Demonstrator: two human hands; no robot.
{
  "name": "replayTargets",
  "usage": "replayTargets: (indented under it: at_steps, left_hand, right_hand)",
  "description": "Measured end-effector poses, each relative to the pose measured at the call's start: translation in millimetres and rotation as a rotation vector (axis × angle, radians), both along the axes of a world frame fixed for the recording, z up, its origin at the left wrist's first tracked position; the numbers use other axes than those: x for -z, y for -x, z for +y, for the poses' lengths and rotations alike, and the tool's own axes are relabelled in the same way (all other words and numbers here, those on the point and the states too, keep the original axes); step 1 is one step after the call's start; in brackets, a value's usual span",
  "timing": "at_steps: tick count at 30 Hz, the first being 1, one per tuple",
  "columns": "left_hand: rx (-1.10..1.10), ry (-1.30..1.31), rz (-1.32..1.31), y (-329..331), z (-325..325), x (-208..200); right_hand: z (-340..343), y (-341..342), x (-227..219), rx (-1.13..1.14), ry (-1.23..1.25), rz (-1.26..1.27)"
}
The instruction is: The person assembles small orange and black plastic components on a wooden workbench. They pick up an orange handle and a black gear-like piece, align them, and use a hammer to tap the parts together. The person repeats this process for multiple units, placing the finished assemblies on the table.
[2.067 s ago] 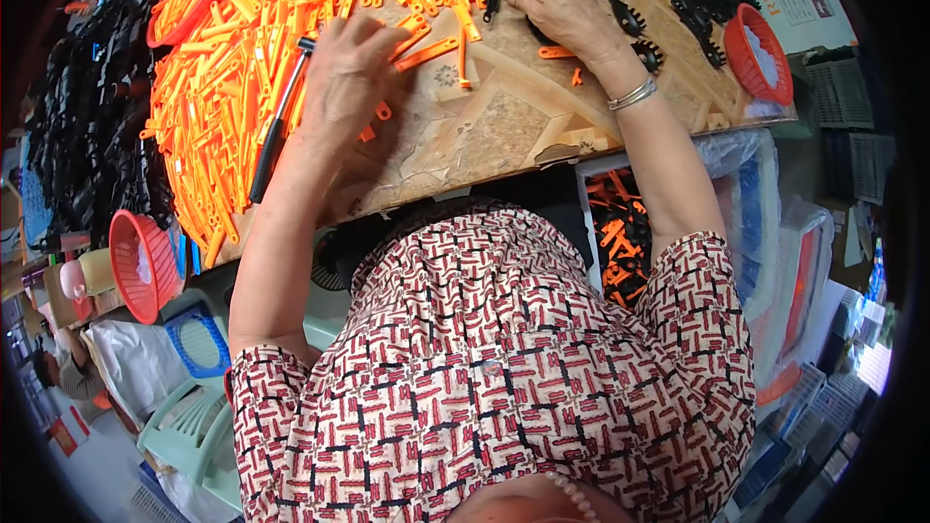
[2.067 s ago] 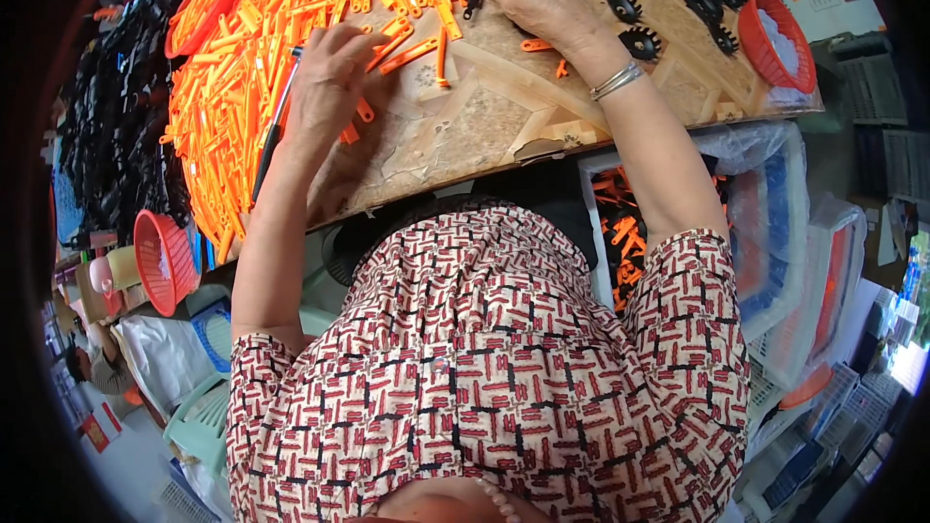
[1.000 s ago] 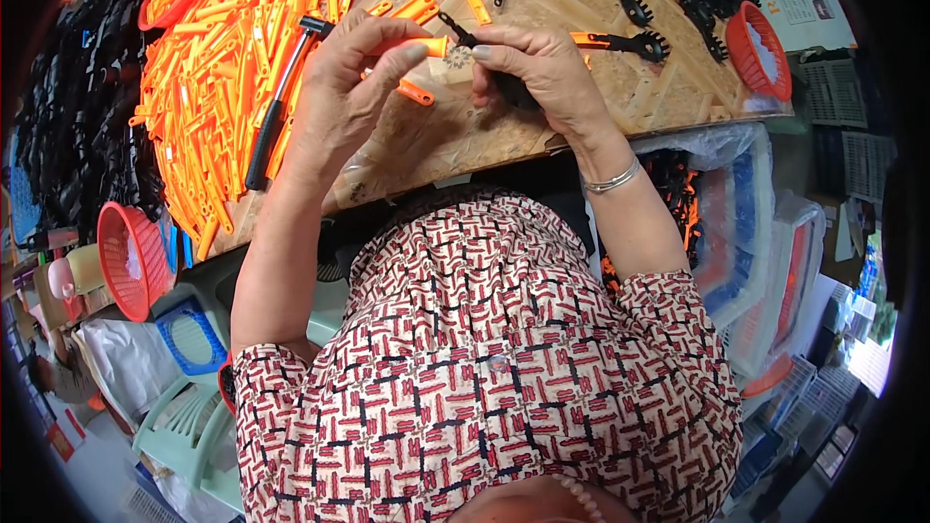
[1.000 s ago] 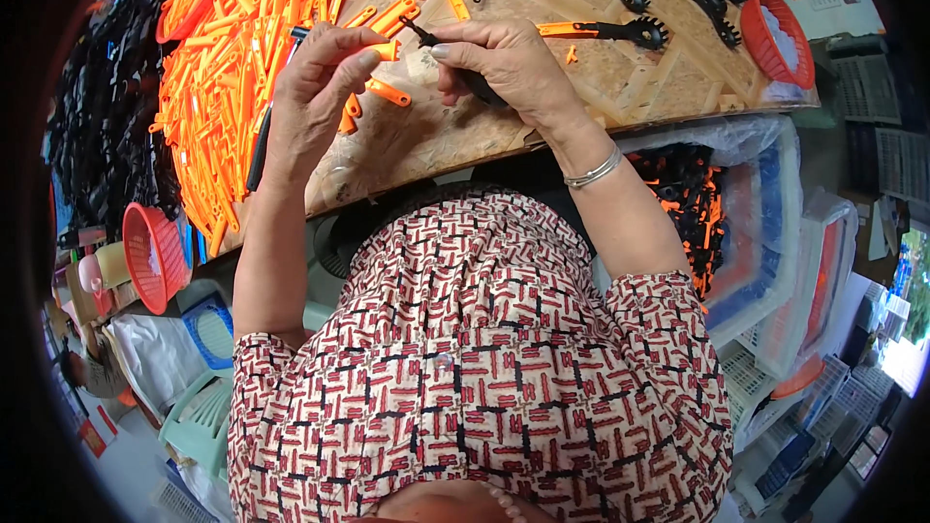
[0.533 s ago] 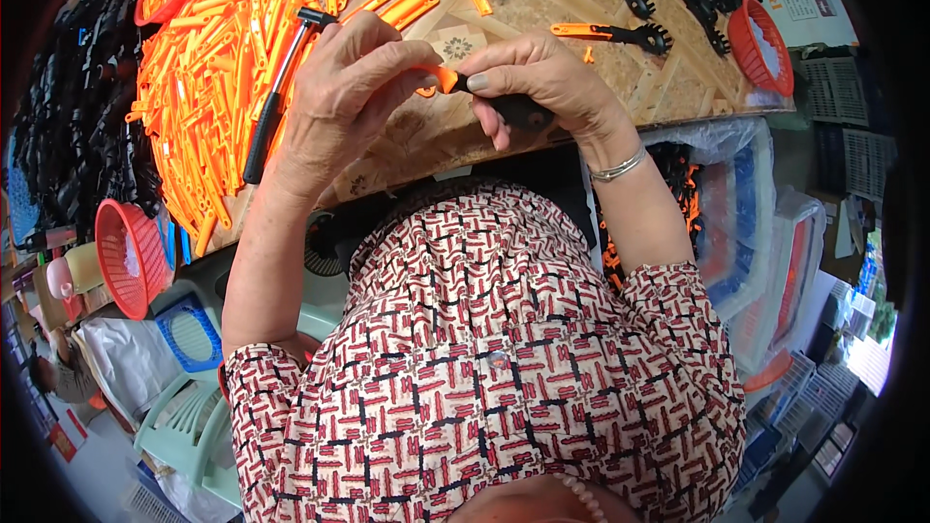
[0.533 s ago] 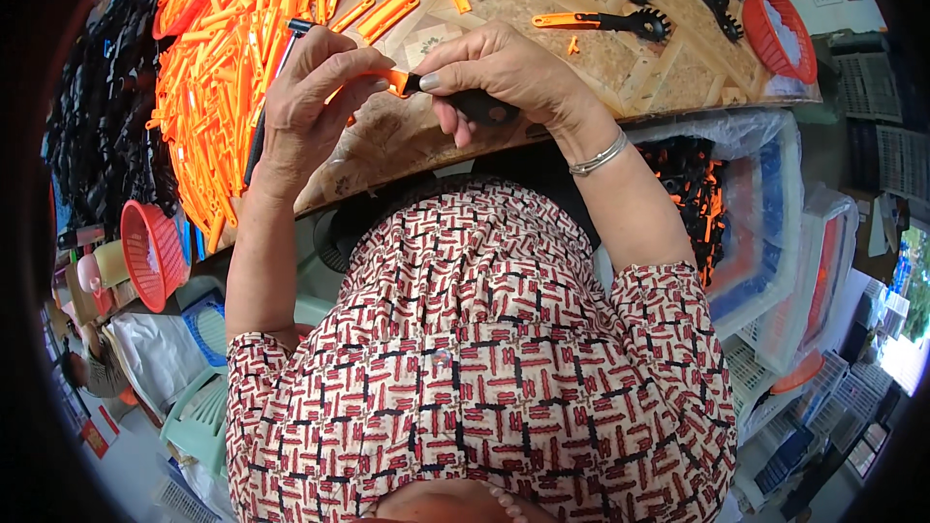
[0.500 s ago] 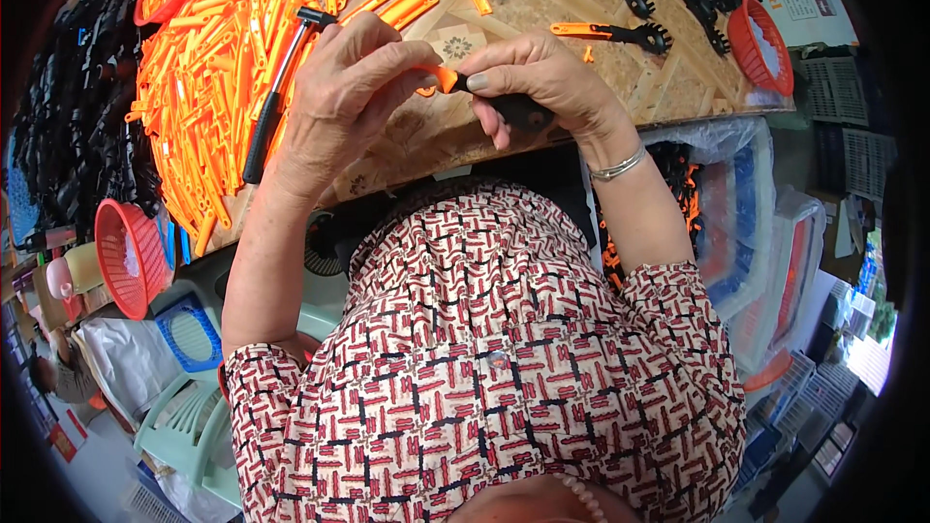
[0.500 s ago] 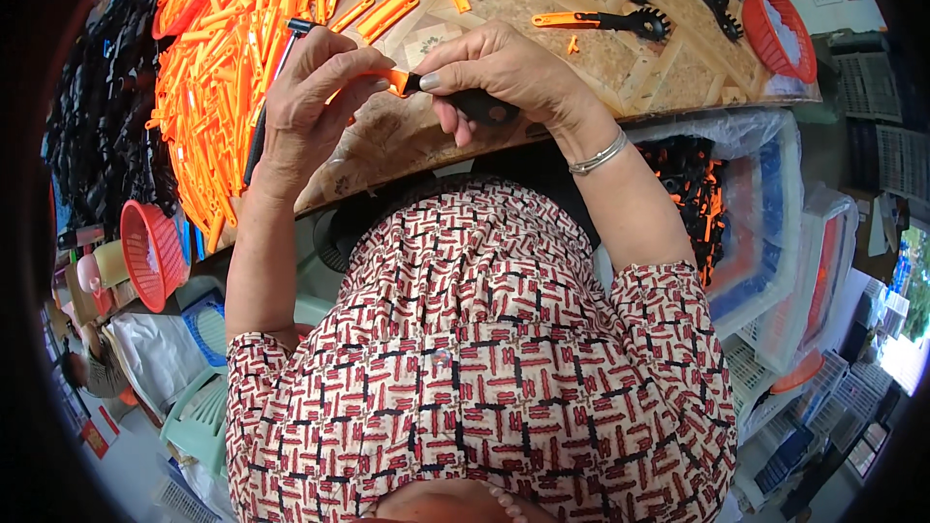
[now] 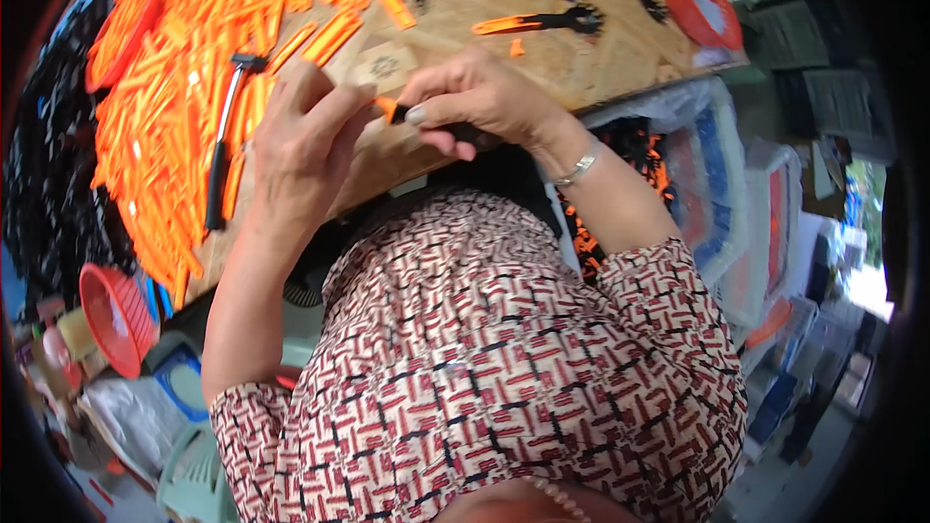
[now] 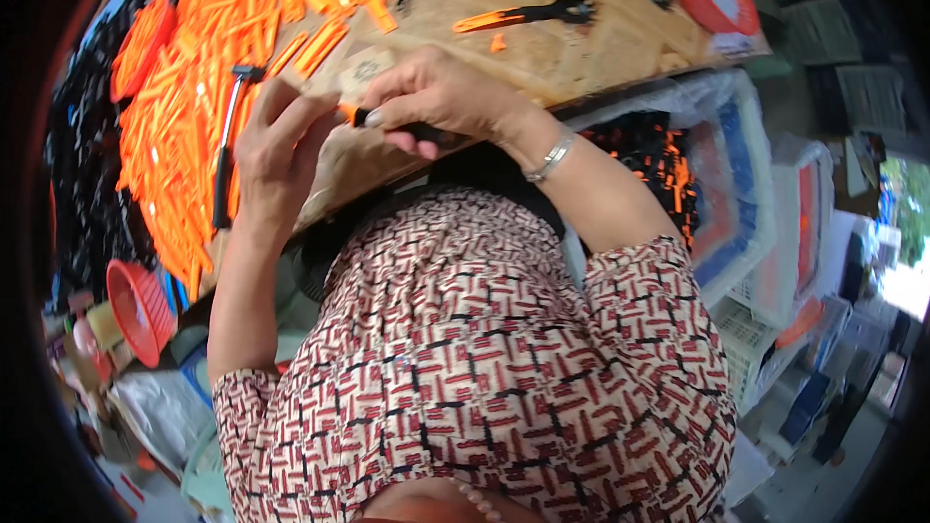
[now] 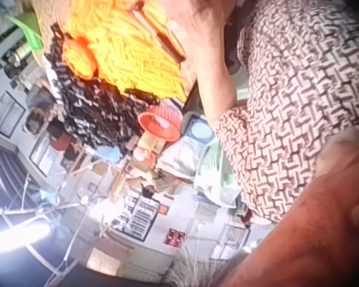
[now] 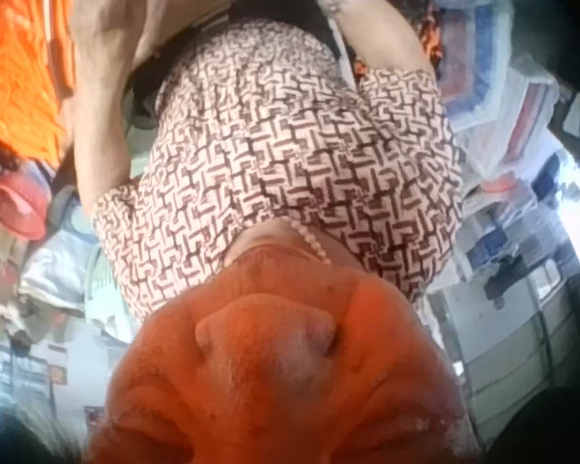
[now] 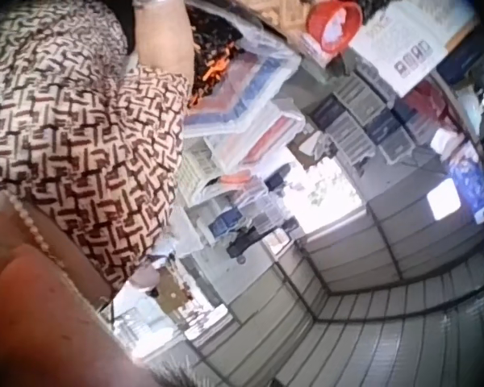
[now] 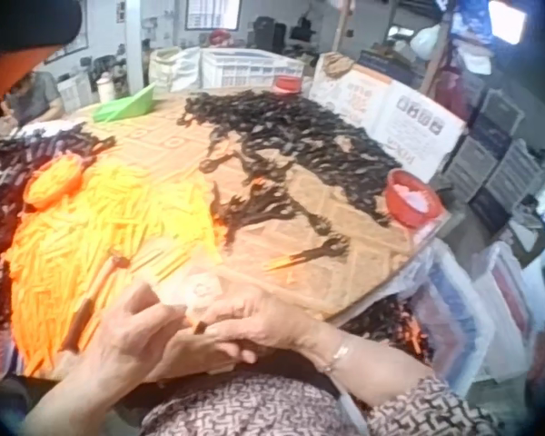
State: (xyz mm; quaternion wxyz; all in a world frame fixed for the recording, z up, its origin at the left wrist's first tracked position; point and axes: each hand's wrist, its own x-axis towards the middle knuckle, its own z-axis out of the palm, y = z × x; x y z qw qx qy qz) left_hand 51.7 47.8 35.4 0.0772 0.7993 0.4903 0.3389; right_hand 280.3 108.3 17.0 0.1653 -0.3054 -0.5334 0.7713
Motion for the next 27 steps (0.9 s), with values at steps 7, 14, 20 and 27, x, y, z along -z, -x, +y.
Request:
replayTargets:
  at_steps: [7,14,20,27]
  left_hand:
    - [0.008,0.239,-0.098,-16.2,9.6,28.0]
    - [-0.168,0.188,-0.16,3.6,15.7,17.9]
    - [-0.284,-0.035,0.207,58.8,3.4,38.5]
    - [-0.396,-0.035,0.32,82.7,9.1,50.9]
  right_hand:
    - [12.5,-22.3,-5.3,-0.073,-0.833,-0.213]
    - [86.4,-100.7,2.8,0.037,-1.301,-0.718]
    - [137.7,-95.8,10.9,0.447,-1.525,-1.355]
    - [147.1,-30.1,17.0,0.184,-1.554,-1.169]
